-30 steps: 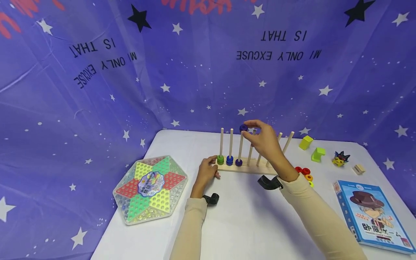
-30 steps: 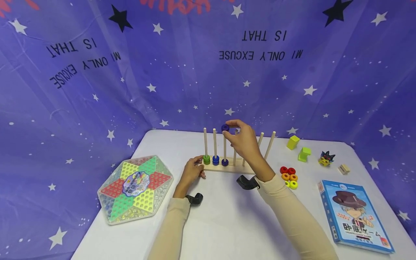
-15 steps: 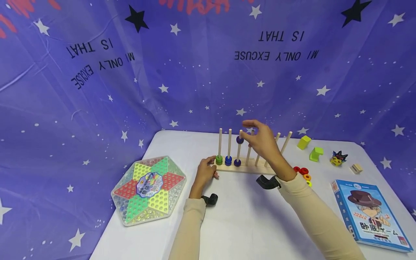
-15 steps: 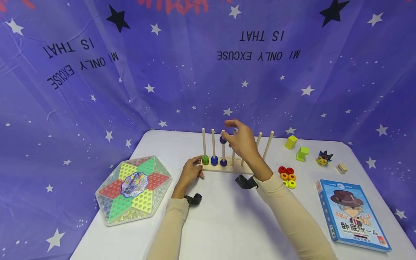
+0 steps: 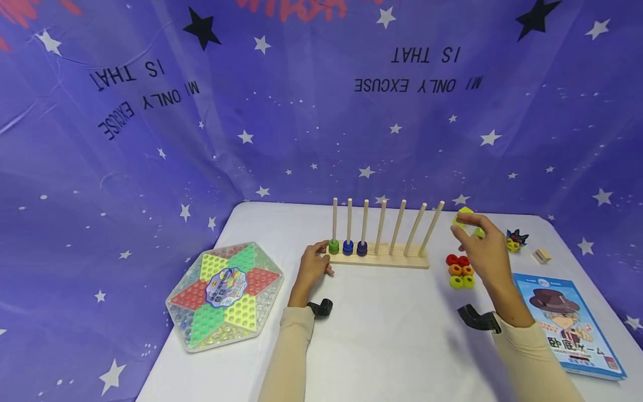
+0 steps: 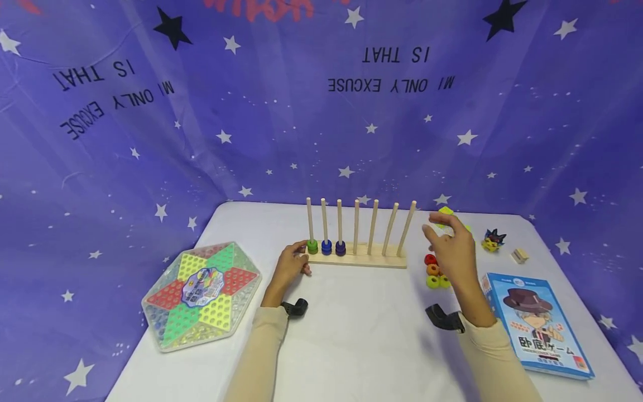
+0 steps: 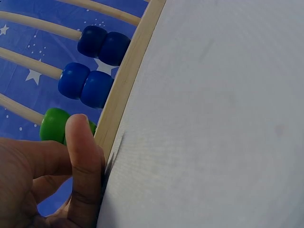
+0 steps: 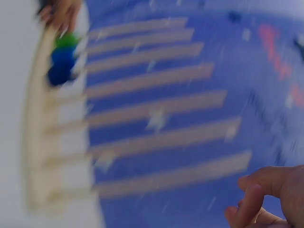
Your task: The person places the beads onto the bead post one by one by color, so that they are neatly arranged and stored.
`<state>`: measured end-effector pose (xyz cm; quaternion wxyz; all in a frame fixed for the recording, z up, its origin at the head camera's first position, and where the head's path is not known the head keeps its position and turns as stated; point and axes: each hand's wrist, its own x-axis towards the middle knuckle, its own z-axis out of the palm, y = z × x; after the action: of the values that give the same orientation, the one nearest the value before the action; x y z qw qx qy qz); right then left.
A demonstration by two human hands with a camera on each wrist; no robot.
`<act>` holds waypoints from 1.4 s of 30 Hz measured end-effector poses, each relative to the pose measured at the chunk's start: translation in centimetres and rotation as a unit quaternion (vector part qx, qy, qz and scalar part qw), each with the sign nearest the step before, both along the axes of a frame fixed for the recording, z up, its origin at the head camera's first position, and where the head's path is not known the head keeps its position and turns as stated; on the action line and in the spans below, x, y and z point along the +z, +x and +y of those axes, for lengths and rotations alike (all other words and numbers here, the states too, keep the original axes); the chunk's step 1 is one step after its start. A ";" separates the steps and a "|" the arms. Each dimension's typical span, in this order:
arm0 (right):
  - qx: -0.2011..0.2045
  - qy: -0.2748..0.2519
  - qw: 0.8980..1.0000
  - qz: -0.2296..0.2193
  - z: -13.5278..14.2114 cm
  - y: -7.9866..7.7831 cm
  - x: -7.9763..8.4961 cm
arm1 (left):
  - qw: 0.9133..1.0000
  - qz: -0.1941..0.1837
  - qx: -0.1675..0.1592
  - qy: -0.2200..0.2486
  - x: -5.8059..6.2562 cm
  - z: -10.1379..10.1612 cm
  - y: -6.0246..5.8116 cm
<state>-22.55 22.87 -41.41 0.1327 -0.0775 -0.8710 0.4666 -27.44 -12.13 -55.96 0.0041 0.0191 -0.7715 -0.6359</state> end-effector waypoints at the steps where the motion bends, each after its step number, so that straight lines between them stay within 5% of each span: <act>1: -0.019 0.004 0.999 -0.026 1.2 0.4 -1.1 | 1.000 -0.001 -0.001 -0.002 0.0 0.0 0.1; 5: -0.047 0.023 0.993 -0.110 4.9 1.7 -5.4 | 1.000 -0.008 -0.007 -0.006 0.0 -0.2 0.2; 12: -0.003 0.028 0.988 -0.150 7.4 3.0 -10.3 | 1.000 -0.005 -0.005 -0.007 0.1 0.1 -0.4; 27: -0.011 0.058 0.985 -0.159 7.0 2.5 -13.5 | 1.000 0.001 -0.004 -0.007 0.1 0.0 -0.4; 32: -0.033 0.062 0.990 -0.122 6.7 2.3 -10.8 | 1.000 -0.003 -0.001 -0.012 0.2 -0.1 -0.4; 42: -0.017 0.046 0.999 0.019 2.2 0.2 0.2 | 1.000 -0.012 0.001 -0.003 -0.1 0.0 -0.5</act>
<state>-22.33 25.03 -41.20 0.1608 -0.0773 -0.8875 0.4250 -27.93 -12.13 -56.02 -0.0044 0.0271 -0.7733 -0.6334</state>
